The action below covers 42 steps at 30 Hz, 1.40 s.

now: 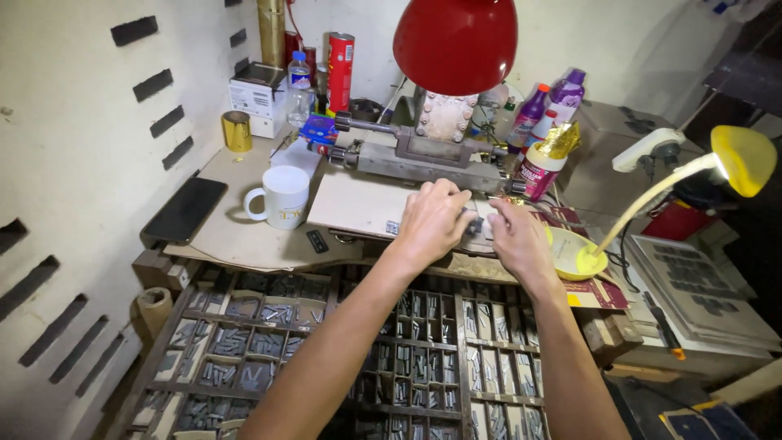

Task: Manually selecting metal type characters from a type case and arranging them on a board for letterpress printing.

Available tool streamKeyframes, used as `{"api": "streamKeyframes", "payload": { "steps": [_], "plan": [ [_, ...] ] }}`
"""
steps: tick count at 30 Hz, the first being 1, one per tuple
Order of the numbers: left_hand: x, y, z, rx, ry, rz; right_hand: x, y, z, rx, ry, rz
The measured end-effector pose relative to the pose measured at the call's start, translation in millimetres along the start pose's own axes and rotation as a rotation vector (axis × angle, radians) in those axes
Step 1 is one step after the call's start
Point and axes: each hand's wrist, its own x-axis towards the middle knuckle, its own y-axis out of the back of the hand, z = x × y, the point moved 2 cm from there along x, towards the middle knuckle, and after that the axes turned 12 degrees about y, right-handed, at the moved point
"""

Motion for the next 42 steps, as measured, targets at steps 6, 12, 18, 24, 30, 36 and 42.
{"api": "streamKeyframes", "payload": {
  "steps": [6, 12, 18, 24, 30, 36, 42],
  "plan": [
    [-33, 49, -76, 0.051, 0.051, 0.116, -27, -10, -29, 0.064, 0.176, 0.102],
    [-76, 92, -61, 0.123, 0.086, 0.043, -18, -51, -45, 0.003, 0.365, 0.059],
    [-86, 82, -56, 0.168, 0.01, 0.037, -8, -62, -57, 0.052, 0.351, 0.012],
    [-87, 74, -69, 0.141, 0.016, 0.077, 7, -45, -85, 0.117, 0.291, -0.153],
    [-90, 74, -73, 0.112, 0.002, 0.088, 17, -40, -100, 0.054, 0.212, -0.283],
    [-92, 74, -71, 0.081, 0.001, 0.05, 11, -35, -93, 0.098, 0.124, -0.307],
    [-95, 76, -57, 0.028, 0.039, 0.001, 10, -40, -73, 0.103, 0.119, -0.225]
  ]
}}
